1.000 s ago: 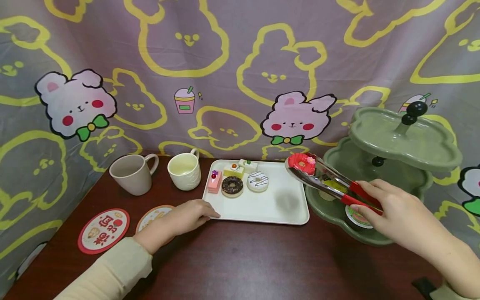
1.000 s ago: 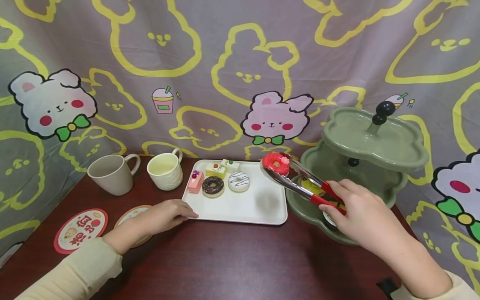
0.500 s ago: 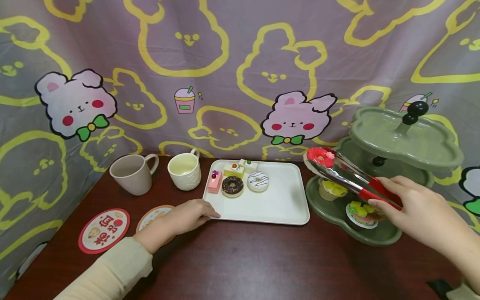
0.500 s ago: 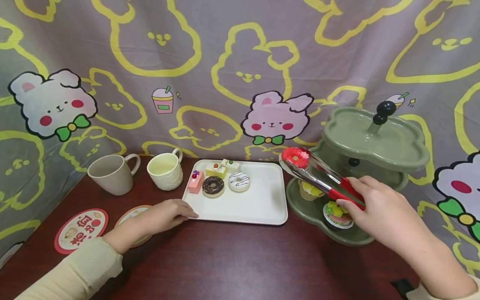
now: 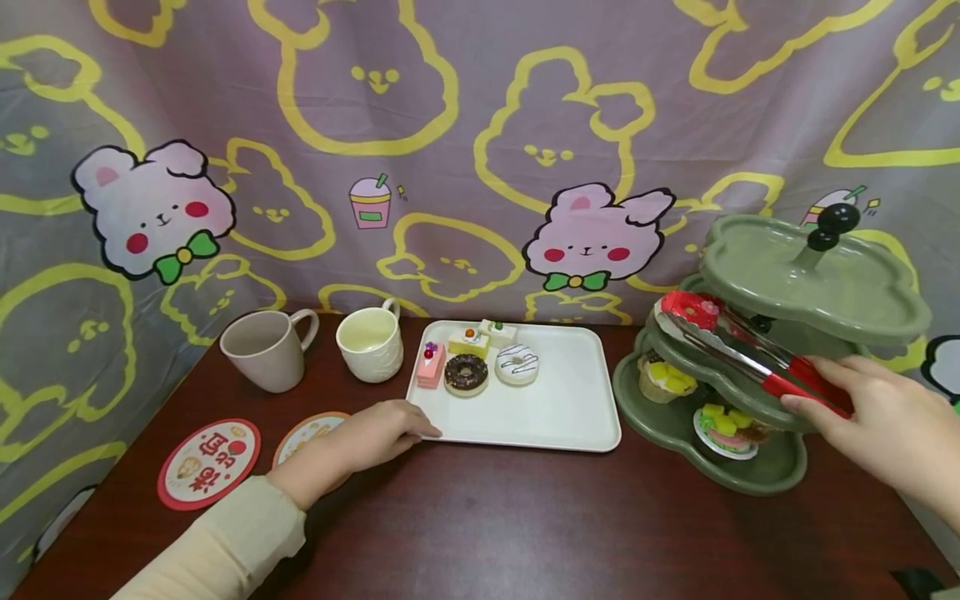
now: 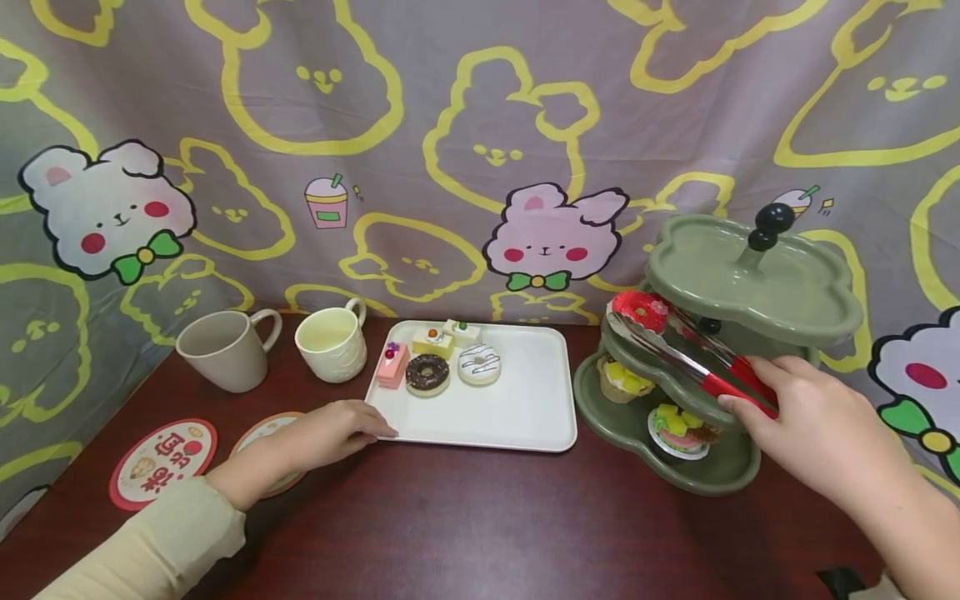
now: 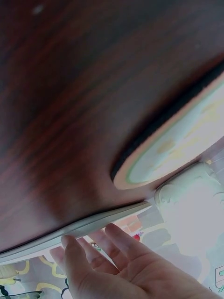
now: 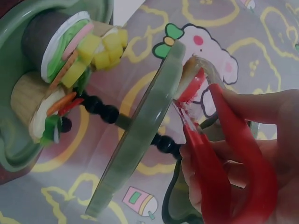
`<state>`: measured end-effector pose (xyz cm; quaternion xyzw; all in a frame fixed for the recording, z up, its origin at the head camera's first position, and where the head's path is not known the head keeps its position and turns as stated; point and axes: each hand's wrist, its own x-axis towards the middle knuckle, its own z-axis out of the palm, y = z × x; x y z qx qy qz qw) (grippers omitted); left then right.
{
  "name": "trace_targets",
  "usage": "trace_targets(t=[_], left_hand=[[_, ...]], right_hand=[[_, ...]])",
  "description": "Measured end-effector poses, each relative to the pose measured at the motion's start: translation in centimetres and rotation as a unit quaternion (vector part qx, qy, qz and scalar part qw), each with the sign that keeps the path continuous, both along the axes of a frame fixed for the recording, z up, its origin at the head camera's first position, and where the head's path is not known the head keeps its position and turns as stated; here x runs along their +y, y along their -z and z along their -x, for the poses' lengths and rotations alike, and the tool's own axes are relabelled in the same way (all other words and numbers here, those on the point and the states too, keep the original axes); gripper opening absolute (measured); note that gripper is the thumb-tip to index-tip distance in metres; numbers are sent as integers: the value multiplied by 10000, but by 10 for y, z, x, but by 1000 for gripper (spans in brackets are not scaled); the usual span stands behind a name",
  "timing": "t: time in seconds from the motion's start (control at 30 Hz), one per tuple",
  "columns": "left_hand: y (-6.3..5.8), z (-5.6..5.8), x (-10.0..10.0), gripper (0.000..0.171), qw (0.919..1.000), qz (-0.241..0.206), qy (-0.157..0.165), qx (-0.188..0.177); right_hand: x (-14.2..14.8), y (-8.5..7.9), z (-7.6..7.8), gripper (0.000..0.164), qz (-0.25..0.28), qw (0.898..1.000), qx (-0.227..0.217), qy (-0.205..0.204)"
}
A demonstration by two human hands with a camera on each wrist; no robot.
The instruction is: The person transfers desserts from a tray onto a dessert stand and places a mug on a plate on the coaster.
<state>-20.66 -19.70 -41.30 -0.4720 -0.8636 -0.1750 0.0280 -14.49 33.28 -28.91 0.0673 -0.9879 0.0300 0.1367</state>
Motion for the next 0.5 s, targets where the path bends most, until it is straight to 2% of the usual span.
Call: trace_targets(t=[0.5], left_hand=[[-1, -1, 1, 27, 10000, -12, 15, -22]], right_hand=[[9, 1, 6, 65, -121, 9995, -272, 106]])
